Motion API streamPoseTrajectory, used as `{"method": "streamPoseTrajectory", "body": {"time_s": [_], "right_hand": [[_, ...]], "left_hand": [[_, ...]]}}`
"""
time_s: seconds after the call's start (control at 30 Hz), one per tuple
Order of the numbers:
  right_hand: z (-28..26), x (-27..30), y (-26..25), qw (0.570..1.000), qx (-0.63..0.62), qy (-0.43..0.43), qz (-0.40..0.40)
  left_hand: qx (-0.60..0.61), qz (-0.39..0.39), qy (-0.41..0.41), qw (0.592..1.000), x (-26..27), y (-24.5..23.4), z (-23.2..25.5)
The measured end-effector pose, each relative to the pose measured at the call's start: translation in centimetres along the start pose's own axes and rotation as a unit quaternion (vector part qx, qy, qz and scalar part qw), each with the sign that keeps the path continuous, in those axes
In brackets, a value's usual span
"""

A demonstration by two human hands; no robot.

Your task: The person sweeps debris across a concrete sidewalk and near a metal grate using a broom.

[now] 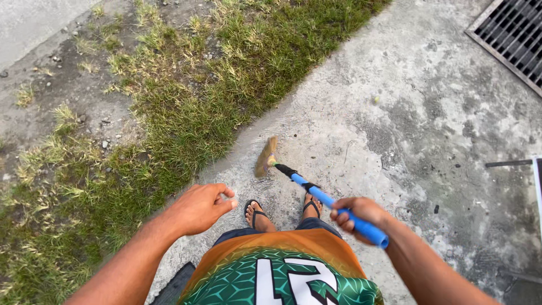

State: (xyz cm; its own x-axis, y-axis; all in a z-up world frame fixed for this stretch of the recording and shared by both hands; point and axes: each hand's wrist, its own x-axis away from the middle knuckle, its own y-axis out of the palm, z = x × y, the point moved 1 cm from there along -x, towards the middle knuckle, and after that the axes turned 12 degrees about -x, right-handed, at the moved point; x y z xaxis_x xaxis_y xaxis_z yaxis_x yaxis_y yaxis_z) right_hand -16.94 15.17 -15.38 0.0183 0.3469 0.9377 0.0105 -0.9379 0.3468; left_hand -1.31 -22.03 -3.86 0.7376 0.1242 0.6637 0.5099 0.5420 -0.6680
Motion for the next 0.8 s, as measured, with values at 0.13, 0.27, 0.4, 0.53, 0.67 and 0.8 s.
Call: {"method": "streamPoseTrajectory", "body": {"time_s": [0.13,0.27,0.4,0.53,0.67,0.8], "right_hand": [[-2.4,-3.2,-2.5,0.993,-0.058,-0.052,0.084],[-0.1,-2.0,-0.9,0.966,0.063,-0.187,0.165],[1.9,3.4,-1.7,0.964,0.149,-0.162,0.147],[-0.3,4.3,-8.8,0.99,0.073,-0.079,0.094],[-8.0,3.3,-18.0,0.963,0.151,-0.072,0.211],[-14.1,2.8,-21.5,0.907,0.258,-0.169,0.286]], "left_hand": [[-0.009,0.022,0.02,1.0,-0.7,-2.2,0.9],[0.012,0.031,0.0,0.999,-0.2,-3.0,0.7],[0.01,-0.007,-0.015,1.0,-0.1,-1.4,1.1],[-0.028,-0.061,-0.024,0.997,-1.2,-0.3,3.1],[-0.034,-0.05,-0.007,0.998,-2.8,-1.0,5.1],[-0.03,-0.008,-0.004,1.0,-4.5,-2.6,7.7]]}}
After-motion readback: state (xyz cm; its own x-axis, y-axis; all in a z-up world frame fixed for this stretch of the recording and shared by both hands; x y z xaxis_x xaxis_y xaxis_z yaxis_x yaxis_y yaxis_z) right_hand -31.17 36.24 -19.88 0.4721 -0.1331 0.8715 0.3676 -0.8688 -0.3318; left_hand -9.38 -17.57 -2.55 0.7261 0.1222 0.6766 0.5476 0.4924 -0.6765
